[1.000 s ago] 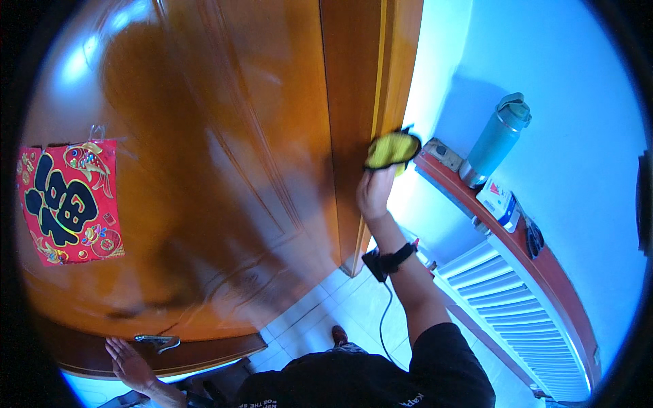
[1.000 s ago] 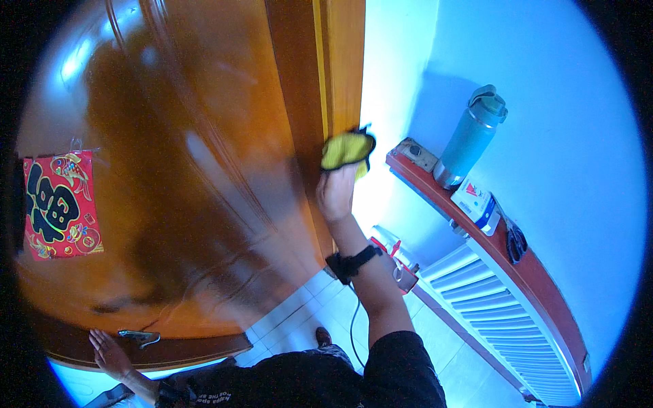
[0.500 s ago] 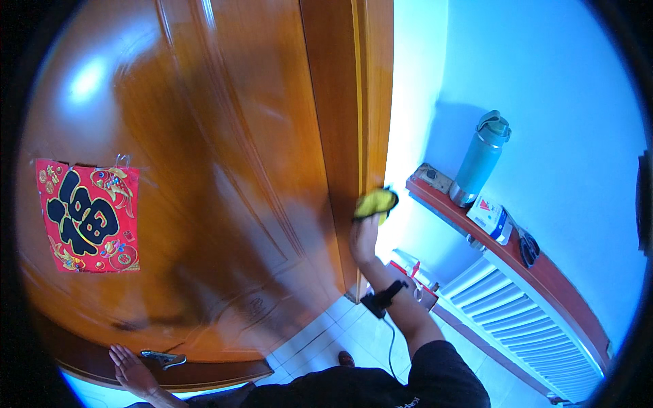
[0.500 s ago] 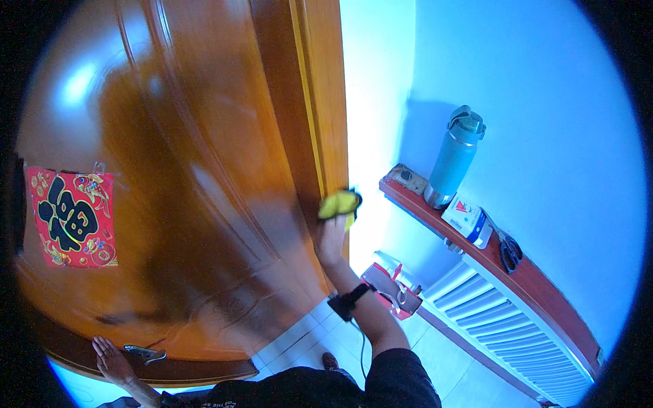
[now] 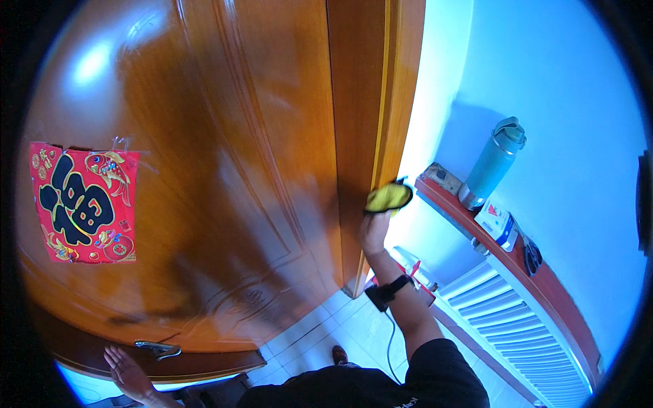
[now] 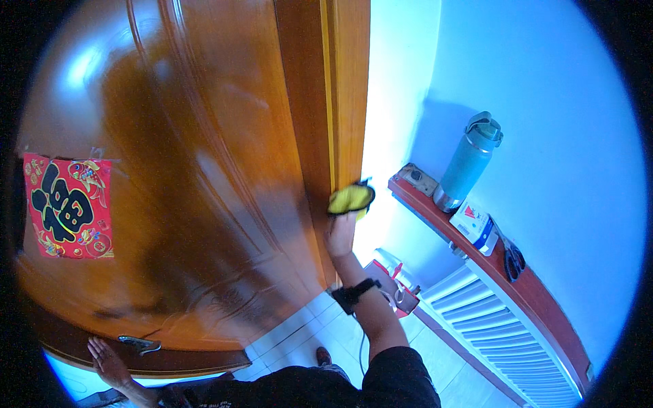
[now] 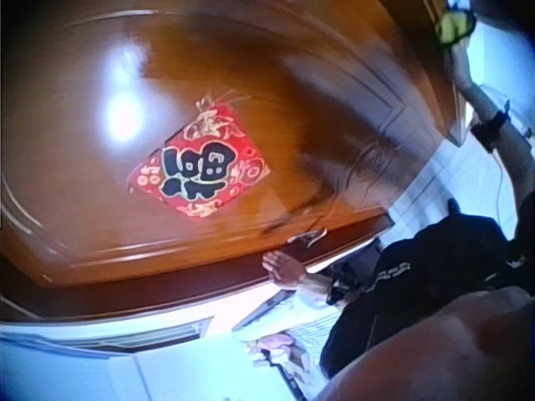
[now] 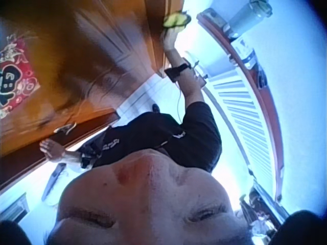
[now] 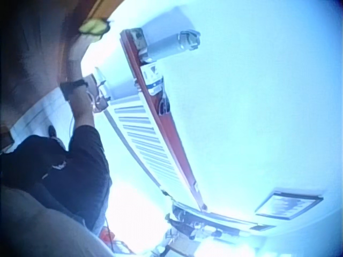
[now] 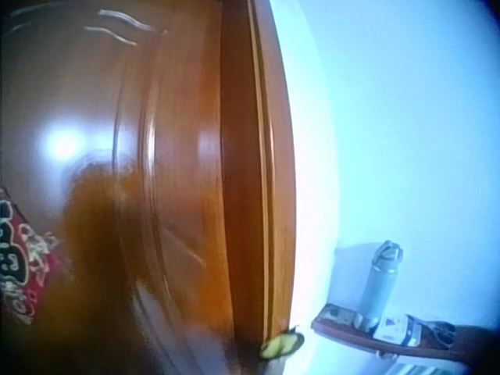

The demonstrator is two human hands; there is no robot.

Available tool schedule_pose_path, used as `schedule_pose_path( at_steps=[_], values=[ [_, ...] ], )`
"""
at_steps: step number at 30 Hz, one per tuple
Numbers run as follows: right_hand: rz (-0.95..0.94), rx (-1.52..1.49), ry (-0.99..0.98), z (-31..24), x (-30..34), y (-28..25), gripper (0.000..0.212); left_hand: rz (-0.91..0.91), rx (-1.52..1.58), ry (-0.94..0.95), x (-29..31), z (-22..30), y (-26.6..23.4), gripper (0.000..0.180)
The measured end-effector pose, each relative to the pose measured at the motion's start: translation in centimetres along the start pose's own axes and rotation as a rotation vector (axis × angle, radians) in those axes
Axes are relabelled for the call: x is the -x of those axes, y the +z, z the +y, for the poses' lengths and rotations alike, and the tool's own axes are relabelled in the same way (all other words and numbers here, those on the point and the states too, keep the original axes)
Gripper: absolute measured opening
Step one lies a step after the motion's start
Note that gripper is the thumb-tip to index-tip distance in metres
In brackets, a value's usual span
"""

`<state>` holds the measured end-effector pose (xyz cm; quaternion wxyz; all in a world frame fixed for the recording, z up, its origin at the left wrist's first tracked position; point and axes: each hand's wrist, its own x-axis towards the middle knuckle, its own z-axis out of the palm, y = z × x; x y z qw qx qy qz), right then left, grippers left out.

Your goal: The person cleans a wooden door using a cloth, wiping the surface, edges, and the handle.

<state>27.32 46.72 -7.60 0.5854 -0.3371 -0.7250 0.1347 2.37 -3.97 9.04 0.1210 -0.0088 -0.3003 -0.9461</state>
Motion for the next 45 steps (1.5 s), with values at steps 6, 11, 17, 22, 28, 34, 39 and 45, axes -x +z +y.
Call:
schedule_pose_path(
  at_steps=[6, 11, 17, 22, 28, 34, 39, 45],
  values=[
    [-0.124, 0.054, 0.518, 3.5, 10.9, 2.0, 0.038, -0.021, 0.018, -0.034, -1.5, -0.3, -1.0, 0.05],
    [-0.055, 0.062, 0.373, 0.8, 8.7, 1.3, 0.049, -0.009, 0.003, -0.063, -2.2, -0.7, -1.1, 0.049],
    [0.066, 0.428, -0.471, -8.9, -8.6, -3.3, 0.033, 0.002, 0.01, -0.06, -4.1, 1.4, -3.9, 0.049],
    [-0.091, 1.039, -0.689, -11.3, -15.1, -5.4, 0.043, 0.043, 0.01, -0.089, -4.3, 1.6, -4.6, 0.051],
    [-0.543, 1.295, -0.637, -6.8, -7.4, -3.0, 0.045, 0.034, -0.009, -0.102, -5.0, 1.2, -5.6, 0.053],
    [-0.848, 1.406, -0.803, 0.3, 3.3, -0.5, 0.05, 0.002, -0.044, -0.103, -5.1, 0.9, -5.7, 0.053],
    [-1.117, 0.855, -0.622, 2.8, 8.3, -0.6, 0.037, 0.033, -0.021, -0.104, -4.5, 1.5, -5.6, 0.054],
    [-0.3, 0.236, -0.209, -5.0, 0.7, 0.3, 0.025, 0.013, 0.01, -0.114, -4.5, 0.6, -4.5, 0.054]
  ],
)
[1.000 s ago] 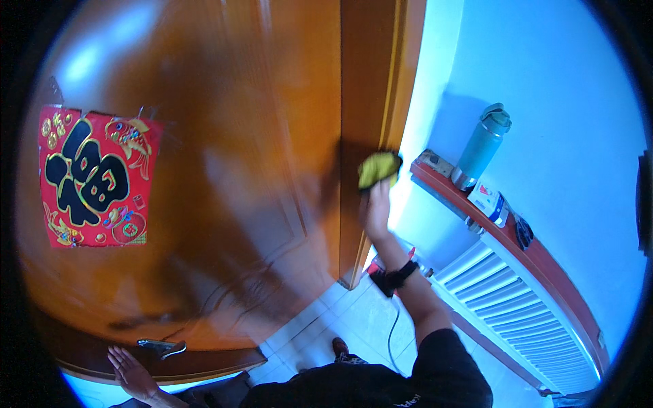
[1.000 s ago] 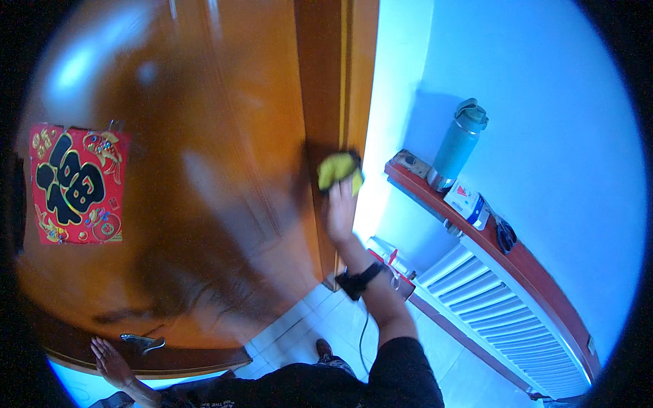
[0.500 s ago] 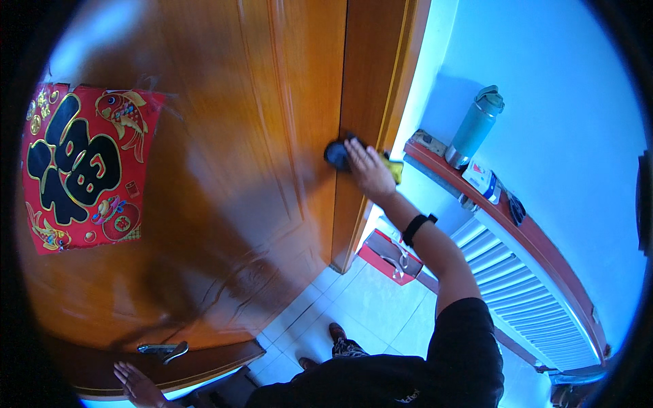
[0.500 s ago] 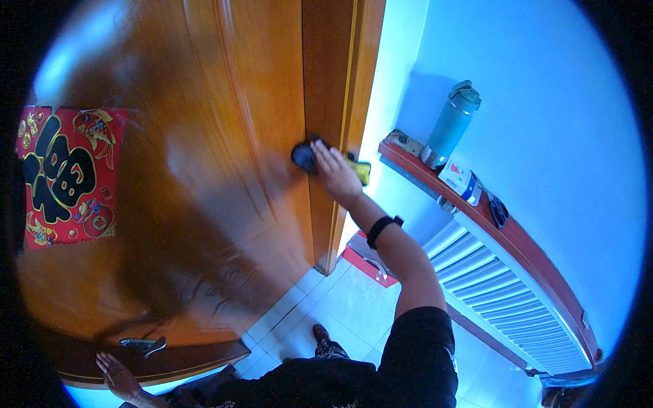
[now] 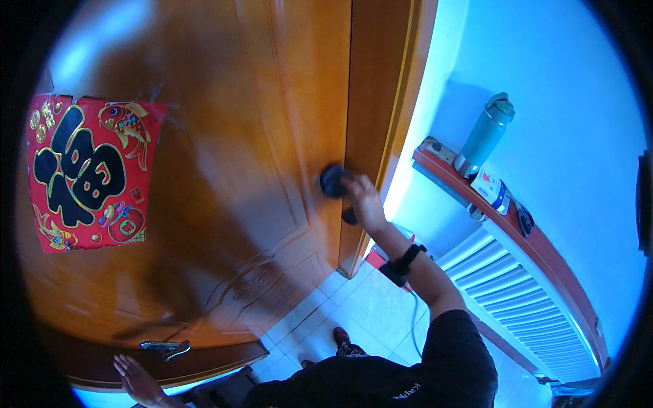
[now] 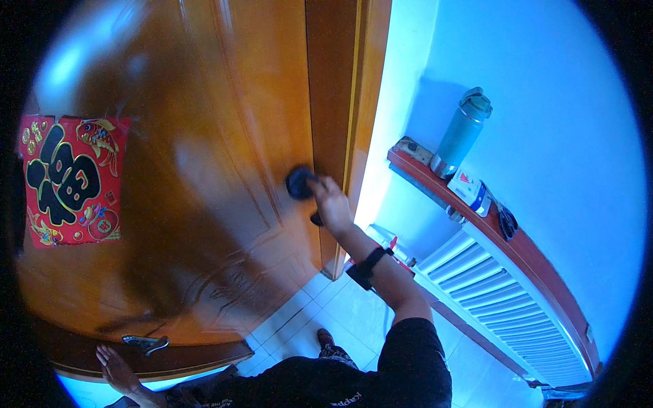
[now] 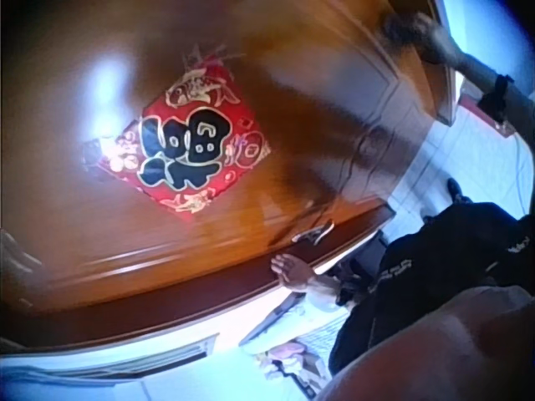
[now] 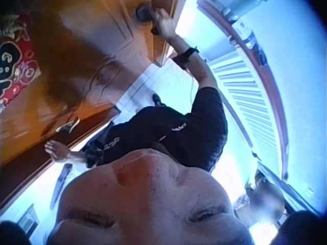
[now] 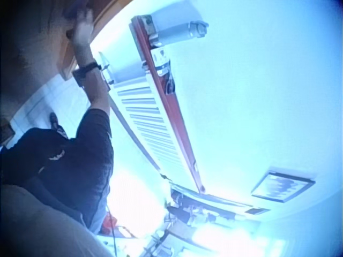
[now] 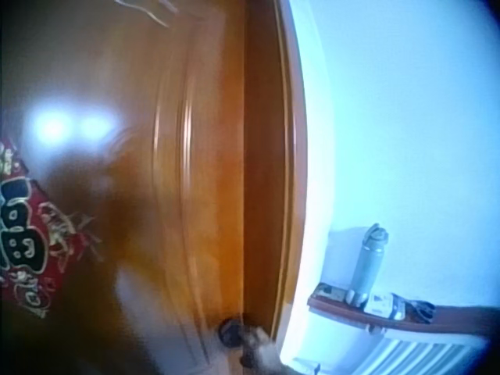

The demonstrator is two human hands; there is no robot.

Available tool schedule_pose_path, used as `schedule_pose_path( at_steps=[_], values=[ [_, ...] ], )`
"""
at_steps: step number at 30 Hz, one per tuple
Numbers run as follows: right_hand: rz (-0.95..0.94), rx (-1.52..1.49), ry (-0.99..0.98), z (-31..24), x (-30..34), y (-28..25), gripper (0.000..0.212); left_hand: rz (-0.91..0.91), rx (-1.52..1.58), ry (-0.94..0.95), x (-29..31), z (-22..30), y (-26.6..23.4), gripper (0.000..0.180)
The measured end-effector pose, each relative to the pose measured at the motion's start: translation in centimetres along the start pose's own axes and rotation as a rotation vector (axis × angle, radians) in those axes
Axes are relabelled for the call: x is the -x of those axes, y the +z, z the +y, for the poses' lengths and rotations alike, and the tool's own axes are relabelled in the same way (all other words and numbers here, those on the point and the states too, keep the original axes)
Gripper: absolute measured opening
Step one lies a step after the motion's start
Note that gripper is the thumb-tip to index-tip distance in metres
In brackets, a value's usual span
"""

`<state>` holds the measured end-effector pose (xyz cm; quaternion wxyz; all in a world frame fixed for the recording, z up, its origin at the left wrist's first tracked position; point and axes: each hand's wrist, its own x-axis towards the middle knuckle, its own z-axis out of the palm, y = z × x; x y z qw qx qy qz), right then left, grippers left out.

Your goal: The person cleans a wooden door using a cloth, wiping the surface, edges, and the handle.

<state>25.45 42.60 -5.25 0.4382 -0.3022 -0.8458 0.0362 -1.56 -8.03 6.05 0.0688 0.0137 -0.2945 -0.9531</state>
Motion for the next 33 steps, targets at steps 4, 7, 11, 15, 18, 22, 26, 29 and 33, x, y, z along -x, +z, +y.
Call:
schedule_pose_path(
  at_steps=[4, 7, 11, 15, 18, 22, 26, 29, 33],
  values=[
    [0.485, -0.193, 0.059, -3.2, -8.4, -0.9, 0.034, -0.04, 0.024, -0.002, -1.1, -0.4, -0.2, 0.054],
    [0.5, -0.249, 0.058, -4.9, -10.7, 3.0, 0.043, -0.02, 0.006, 0.018, -0.4, -0.8, 0.4, 0.054],
    [0.491, -0.271, 0.202, -5.4, -8.3, 7.9, 0.053, -0.471, 0.251, -0.274, -6.3, 2.3, -8.0, 0.039],
    [0.536, -0.374, 0.289, -3.2, -2.6, 12.7, 0.049, -0.391, 0.173, -0.218, -6.6, 3.5, -9.8, 0.036],
    [0.428, -0.478, 0.639, -2.8, 2.2, 15.9, 0.044, -0.273, 0.062, -0.139, -6.8, 3.3, -10.2, 0.036],
    [0.372, -0.591, 1.068, -2.3, 5.2, 18.7, 0.044, -0.061, -0.087, 0.005, -1.2, 0.0, -1.8, 0.057],
    [0.3, -0.704, 1.074, -6.3, 0.0, 14.1, 0.058, -0.034, -0.072, -0.004, -0.7, 0.4, -0.9, 0.057],
    [0.501, -0.628, 0.581, -10.9, -6.9, 8.9, 0.046, -0.084, -0.078, -0.002, -1.6, 0.4, -1.1, 0.056],
    [0.527, -0.569, 0.021, -16.3, -13.2, 3.7, 0.034, -0.039, -0.03, -0.003, -1.9, 1.8, -1.2, 0.05]
  ],
)
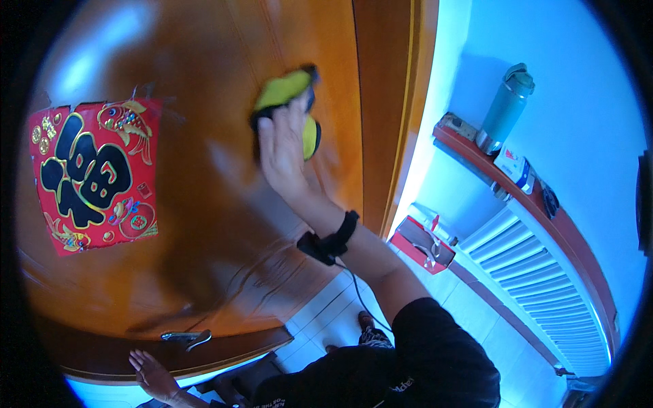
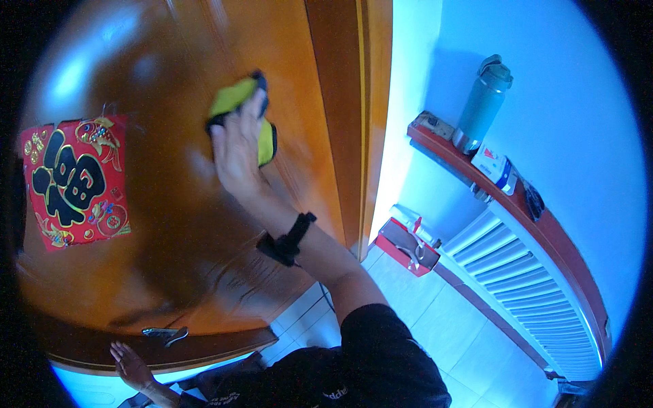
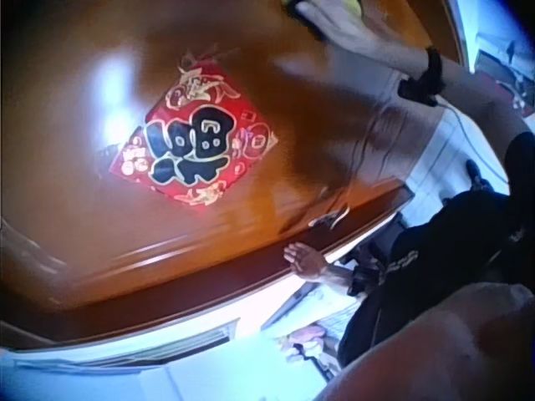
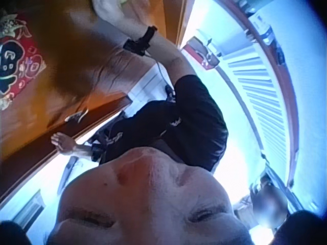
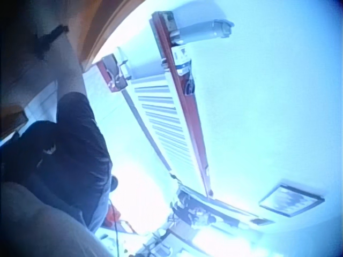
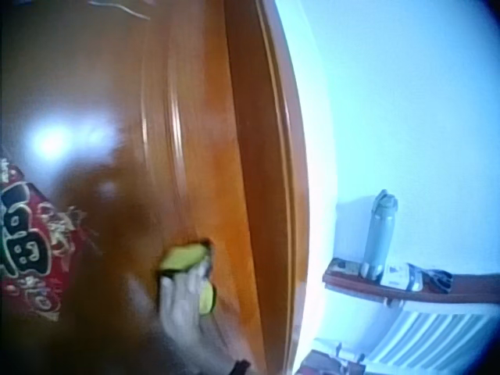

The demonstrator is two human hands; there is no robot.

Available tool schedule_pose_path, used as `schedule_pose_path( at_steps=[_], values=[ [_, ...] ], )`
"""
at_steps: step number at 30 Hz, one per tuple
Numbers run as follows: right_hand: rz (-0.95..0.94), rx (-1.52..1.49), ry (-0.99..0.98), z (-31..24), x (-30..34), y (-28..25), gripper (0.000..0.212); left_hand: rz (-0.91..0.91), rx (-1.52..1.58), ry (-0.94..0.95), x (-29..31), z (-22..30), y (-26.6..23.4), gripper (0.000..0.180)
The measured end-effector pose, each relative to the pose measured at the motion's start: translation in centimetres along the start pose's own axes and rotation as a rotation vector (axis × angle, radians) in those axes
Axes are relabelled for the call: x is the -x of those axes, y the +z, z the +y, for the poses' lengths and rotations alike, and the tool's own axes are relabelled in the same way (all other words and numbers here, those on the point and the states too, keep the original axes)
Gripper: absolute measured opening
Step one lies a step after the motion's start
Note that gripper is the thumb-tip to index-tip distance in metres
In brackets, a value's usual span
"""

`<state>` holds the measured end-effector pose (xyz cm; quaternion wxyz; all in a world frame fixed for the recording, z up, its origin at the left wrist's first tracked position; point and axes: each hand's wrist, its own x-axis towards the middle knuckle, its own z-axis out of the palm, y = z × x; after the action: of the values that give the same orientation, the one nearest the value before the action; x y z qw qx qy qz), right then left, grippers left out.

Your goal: The person cleans a wooden door using a cloth, wiping the surface, edges, and the handle.

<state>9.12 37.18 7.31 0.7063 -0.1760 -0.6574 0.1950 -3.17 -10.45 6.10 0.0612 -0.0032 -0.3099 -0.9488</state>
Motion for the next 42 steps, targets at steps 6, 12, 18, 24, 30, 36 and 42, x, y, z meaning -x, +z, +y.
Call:
schedule_pose_path(
  at_steps=[6, 12, 18, 24, 30, 36, 42],
  values=[
    [0.127, 0.259, 0.034, 4.8, 4.3, -0.5, 0.036, 0.048, 0.022, 0.015, 0.5, 0.8, -0.9, 0.05],
    [0.264, 0.277, 0.577, 12.8, 18.6, -1.3, 0.039, 0.04, -0.049, 0.008, 1.5, 2.1, -1.8, 0.051],
    [0.346, 0.181, 1.096, 11.5, 22.2, 0.2, 0.036, 0.053, -0.005, -0.014, 2.6, 3.2, -1.1, 0.051],
    [0.113, -0.007, 0.536, -3.1, 8.2, 2.6, 0.032, 0.062, 0.024, -0.024, 1.9, 3.7, -1.4, 0.049],
    [-0.087, 0.169, -0.001, -8.6, 4.7, 4.1, 0.046, 0.065, 0.042, -0.016, 1.8, 4.4, -1.8, 0.049],
    [0.037, 0.325, 0.469, 0.7, 15.7, 2.2, 0.045, 0.052, -0.029, 0.011, 2.5, 6.4, -2.6, 0.049],
    [0.262, 0.138, 1.198, 7.8, 27.4, 2.4, 0.056, 0.037, -0.028, -0.002, 1.8, 7.4, -4.7, 0.05]
  ],
)
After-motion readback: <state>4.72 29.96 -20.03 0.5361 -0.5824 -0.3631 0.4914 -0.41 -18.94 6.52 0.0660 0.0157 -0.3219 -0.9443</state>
